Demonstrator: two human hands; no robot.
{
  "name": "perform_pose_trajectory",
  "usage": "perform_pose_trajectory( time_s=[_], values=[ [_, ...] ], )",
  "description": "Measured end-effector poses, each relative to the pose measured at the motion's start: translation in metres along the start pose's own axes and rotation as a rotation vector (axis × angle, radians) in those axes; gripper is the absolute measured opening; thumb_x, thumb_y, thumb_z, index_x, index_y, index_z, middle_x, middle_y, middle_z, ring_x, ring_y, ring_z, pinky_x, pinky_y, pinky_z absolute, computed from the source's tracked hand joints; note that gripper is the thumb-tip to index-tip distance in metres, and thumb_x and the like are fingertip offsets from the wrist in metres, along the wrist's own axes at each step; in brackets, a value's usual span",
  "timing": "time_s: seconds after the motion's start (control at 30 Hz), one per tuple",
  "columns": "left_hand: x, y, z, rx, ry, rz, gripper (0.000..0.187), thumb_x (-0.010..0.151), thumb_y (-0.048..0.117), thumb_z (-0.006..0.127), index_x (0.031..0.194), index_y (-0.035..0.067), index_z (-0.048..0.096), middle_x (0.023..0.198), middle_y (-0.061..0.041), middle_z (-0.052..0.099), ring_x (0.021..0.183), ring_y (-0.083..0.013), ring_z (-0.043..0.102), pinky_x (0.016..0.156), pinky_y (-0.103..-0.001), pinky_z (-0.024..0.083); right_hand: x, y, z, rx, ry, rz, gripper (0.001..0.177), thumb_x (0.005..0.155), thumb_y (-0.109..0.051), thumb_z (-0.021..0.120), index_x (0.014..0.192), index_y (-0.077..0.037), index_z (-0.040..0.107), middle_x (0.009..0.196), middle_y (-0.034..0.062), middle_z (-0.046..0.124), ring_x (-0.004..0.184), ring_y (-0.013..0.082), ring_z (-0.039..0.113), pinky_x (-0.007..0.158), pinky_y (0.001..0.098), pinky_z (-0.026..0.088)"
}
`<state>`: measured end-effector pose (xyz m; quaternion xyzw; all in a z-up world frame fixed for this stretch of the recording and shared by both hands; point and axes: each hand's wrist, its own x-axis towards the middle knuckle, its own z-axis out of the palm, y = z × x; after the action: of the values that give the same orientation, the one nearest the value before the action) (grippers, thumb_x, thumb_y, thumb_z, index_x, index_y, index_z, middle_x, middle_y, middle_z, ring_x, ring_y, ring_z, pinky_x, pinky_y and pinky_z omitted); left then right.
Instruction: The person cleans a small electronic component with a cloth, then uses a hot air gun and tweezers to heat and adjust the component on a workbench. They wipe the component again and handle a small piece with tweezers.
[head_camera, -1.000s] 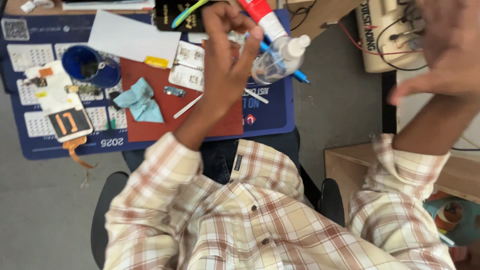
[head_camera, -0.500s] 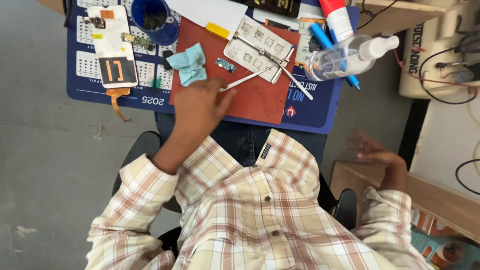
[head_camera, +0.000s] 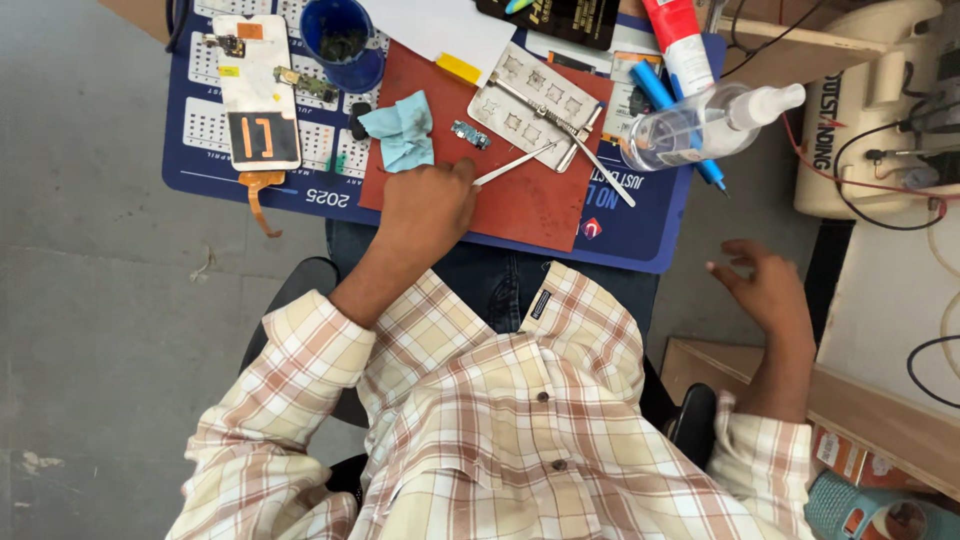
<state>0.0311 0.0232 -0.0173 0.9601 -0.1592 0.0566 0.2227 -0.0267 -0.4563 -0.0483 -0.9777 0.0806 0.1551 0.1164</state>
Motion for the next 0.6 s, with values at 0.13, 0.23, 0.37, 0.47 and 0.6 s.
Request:
perform_pose_trajectory(
  time_s=[0.13, 0.23, 0.37, 0.47, 0.6],
  values=[
    [-0.001, -0.003, -0.003, -0.071, -0.037, 0.001, 0.02, 0.083, 0.02, 0.075, 0.082, 0.007, 0.061, 0.069, -0.013, 0.068, 0.062, -0.0342, 0.069, 0.052, -0.048, 0.052, -0.028, -0.073, -0.032, -0.05, 0.24, -0.158, 0.026, 0.097, -0.033, 0.08, 0.104, -0.009, 0.076, 0.095, 0.011, 0.078, 0.079, 0.0298, 0.074, 0.07, 0.0411, 0.055],
    [-0.005, -0.004, -0.006, -0.055, -0.086, -0.019, 0.02, 0.081, 0.021, 0.077, 0.081, 0.007, 0.062, 0.067, -0.013, 0.068, 0.062, -0.0345, 0.069, 0.052, -0.049, 0.052, -0.034, -0.131, -0.031, 0.207, 0.459, -0.463, 0.015, 0.1, -0.019, 0.08, 0.106, -0.007, 0.073, 0.1, 0.0115, 0.076, 0.082, 0.0248, 0.073, 0.075, 0.0351, 0.058],
    [-0.007, -0.005, -0.009, -0.051, -0.104, -0.031, 0.019, 0.075, 0.02, 0.078, 0.078, 0.009, 0.064, 0.064, -0.012, 0.067, 0.06, -0.0345, 0.068, 0.051, -0.049, 0.051, -0.026, -0.192, -0.01, 0.311, 0.558, -0.562, 0.03, 0.096, -0.011, 0.079, 0.123, -0.005, 0.069, 0.118, 0.0149, 0.071, 0.088, 0.027, 0.072, 0.073, 0.034, 0.059],
    [-0.012, -0.008, -0.009, -0.087, -0.125, -0.05, 0.018, 0.073, 0.021, 0.079, 0.078, 0.01, 0.065, 0.065, -0.011, 0.068, 0.06, -0.034, 0.069, 0.051, -0.049, 0.051, -0.013, -0.217, 0.004, 0.378, 0.507, -0.535, 0.044, 0.096, -0.009, 0.077, 0.136, 0.0, 0.061, 0.124, 0.018, 0.07, 0.077, 0.0245, 0.07, 0.073, 0.0373, 0.057],
    [-0.015, -0.008, -0.01, -0.084, -0.111, -0.05, 0.015, 0.076, 0.02, 0.078, 0.079, 0.012, 0.066, 0.068, -0.01, 0.07, 0.063, -0.0339, 0.069, 0.053, -0.048, 0.052, -0.004, -0.229, 0.017, 0.348, 0.535, -0.476, 0.042, 0.097, -0.006, 0.075, 0.136, 0.001, 0.061, 0.107, 0.0171, 0.068, 0.073, 0.0268, 0.065, 0.065, 0.0399, 0.053]
  ],
)
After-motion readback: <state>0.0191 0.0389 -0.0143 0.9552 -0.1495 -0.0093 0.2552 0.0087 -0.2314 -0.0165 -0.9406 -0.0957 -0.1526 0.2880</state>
